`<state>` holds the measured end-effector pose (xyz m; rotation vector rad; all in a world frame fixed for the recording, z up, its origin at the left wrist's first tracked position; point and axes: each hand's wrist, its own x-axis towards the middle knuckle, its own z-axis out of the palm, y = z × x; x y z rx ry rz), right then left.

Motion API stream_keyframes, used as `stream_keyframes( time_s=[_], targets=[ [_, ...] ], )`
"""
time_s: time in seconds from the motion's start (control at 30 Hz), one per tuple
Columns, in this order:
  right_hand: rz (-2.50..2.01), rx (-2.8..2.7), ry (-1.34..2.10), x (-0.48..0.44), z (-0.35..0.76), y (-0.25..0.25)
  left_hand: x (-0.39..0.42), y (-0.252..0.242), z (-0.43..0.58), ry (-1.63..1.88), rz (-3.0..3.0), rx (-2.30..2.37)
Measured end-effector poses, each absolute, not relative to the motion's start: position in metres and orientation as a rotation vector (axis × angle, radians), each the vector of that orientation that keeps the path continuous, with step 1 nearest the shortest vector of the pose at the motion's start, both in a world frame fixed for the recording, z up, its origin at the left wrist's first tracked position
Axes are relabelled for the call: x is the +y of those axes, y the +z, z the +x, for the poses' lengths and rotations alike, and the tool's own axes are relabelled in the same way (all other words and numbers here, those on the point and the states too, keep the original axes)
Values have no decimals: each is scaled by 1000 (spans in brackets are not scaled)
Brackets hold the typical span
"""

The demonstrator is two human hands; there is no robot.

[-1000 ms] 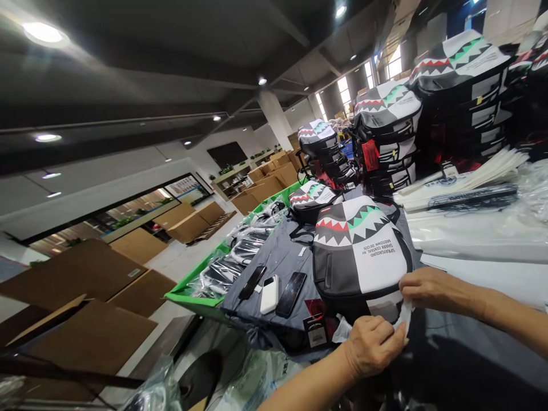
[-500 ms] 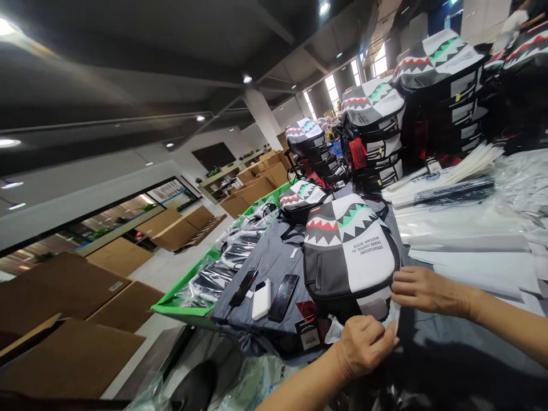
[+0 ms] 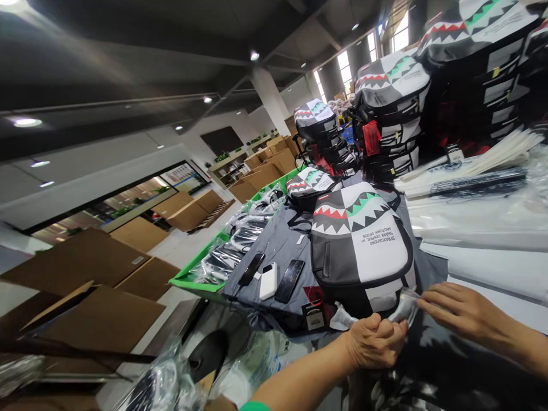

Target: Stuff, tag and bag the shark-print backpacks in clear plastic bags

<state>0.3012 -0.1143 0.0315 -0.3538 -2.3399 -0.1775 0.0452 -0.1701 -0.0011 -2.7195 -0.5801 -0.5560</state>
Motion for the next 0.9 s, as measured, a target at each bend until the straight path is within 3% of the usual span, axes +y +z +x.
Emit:
stream_keyframes(
  time_s=[0.2, 0.33, 0.43, 0.5, 0.63, 0.9],
  targets=[
    [-226, -2432, 52, -120, 242, 28, -180, -34, 34, -313, -2776, -702],
    [-220, -2402, 24, -113, 231, 16, -197, -7, 2, -728, -2698, -546],
    [-224, -2352, 26, -112, 236, 15, -188, 25, -16, -911, -2571, -965],
    [-242, -2356, 35, -112, 239, 17, -170, 42, -23, -734, -2721, -1052],
    [-256, -2429, 12, -111, 244, 20, -140, 61, -27, -356, -3127, -733],
    [-358, -2438, -214, -112, 249, 25, -133, 50, -44, -125, -2944, -606]
  ],
)
